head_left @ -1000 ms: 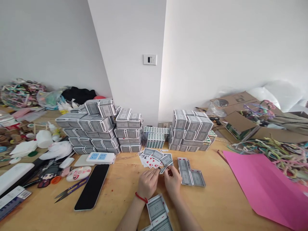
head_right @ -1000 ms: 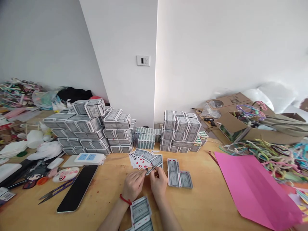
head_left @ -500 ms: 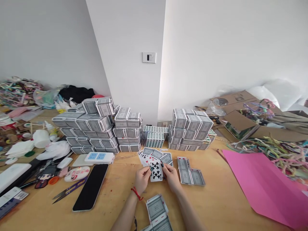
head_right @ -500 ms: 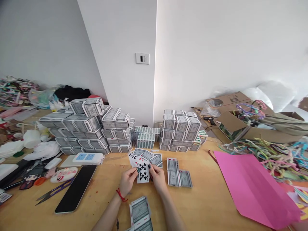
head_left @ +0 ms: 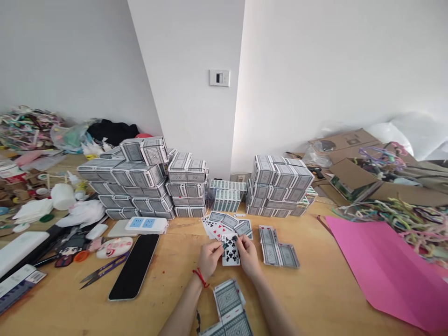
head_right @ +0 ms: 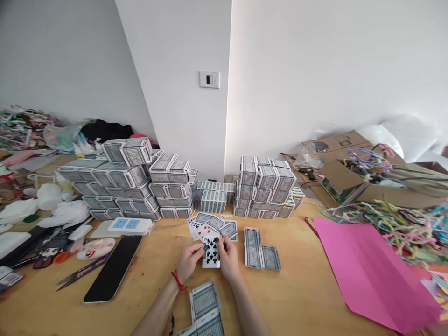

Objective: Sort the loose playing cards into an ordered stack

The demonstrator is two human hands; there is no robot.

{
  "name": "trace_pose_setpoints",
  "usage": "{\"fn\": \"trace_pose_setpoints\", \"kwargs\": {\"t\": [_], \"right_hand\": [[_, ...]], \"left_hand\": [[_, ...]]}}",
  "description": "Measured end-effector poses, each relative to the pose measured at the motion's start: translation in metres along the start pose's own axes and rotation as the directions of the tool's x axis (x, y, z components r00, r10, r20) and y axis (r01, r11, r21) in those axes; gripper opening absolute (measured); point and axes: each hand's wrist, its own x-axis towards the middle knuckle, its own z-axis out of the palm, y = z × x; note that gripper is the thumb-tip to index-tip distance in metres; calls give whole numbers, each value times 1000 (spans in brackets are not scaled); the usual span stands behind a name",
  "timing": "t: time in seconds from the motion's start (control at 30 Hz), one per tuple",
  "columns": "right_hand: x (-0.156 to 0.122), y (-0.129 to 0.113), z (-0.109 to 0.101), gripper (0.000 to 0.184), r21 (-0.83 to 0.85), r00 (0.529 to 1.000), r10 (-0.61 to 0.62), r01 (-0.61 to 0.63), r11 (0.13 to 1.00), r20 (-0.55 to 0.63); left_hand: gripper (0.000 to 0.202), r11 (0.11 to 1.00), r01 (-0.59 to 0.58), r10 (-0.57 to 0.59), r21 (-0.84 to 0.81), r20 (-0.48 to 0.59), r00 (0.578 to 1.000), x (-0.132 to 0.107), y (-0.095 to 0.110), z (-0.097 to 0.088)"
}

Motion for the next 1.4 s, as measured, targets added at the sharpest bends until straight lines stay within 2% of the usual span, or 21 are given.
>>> {"fn": "trace_pose_setpoints", "kwargs": {"t": [0.13,0.2,0.3,0.37,0.43,0.6,0.73,0.83,0.9,1.03,1.1,1.27,1.4], "right_hand": [[0,5,3,33,-96,994,-56,47,994,-91],[1,4,3,32,-87,996,-45,38,995,-74],[2,-2,1,31,-13,998,-7,8,1000,67],[1,-8,-1,32,27,983,-15,10,1000,183],[0,-13,-2,34,26,976,-32,27,999,214],[-2,-8,1,38,-121,990,0,17,993,140],[-2,3,3,42,-236,997,-52,62,970,48],[-2,6,4,43,-249,997,-75,72,966,-3],[-2,2,4,43,-197,999,-45,47,979,16],[-2,-11,1,38,-9,982,18,-17,1000,186],[-3,-14,-1,35,34,974,33,-41,999,224],[-4,-5,-1,39,-20,969,100,-98,995,224],[-3,3,2,41,-139,990,32,-13,990,137]], "left_hand": [[32,1000,-11,12,5,-32,999,0,1,0],[31,1000,-26,26,4,-67,997,1,1,-1],[29,999,-35,33,-22,-86,996,2,1,-1],[27,999,-27,24,-42,-81,996,2,1,-2],[26,999,-23,19,-48,-79,997,2,1,-2],[29,999,-41,40,-5,-90,995,2,2,0],[31,999,-39,41,22,-79,996,1,2,1],[31,999,-35,38,26,-100,994,1,0,1],[29,999,-35,36,9,-109,993,1,-2,1],[26,999,-14,10,-38,-103,995,2,-4,1],[27,999,-2,-4,-51,-109,994,2,-4,1],[28,999,18,-23,-49,-114,993,2,-5,1],[28,999,3,-9,-49,-116,993,2,-7,0]]}}
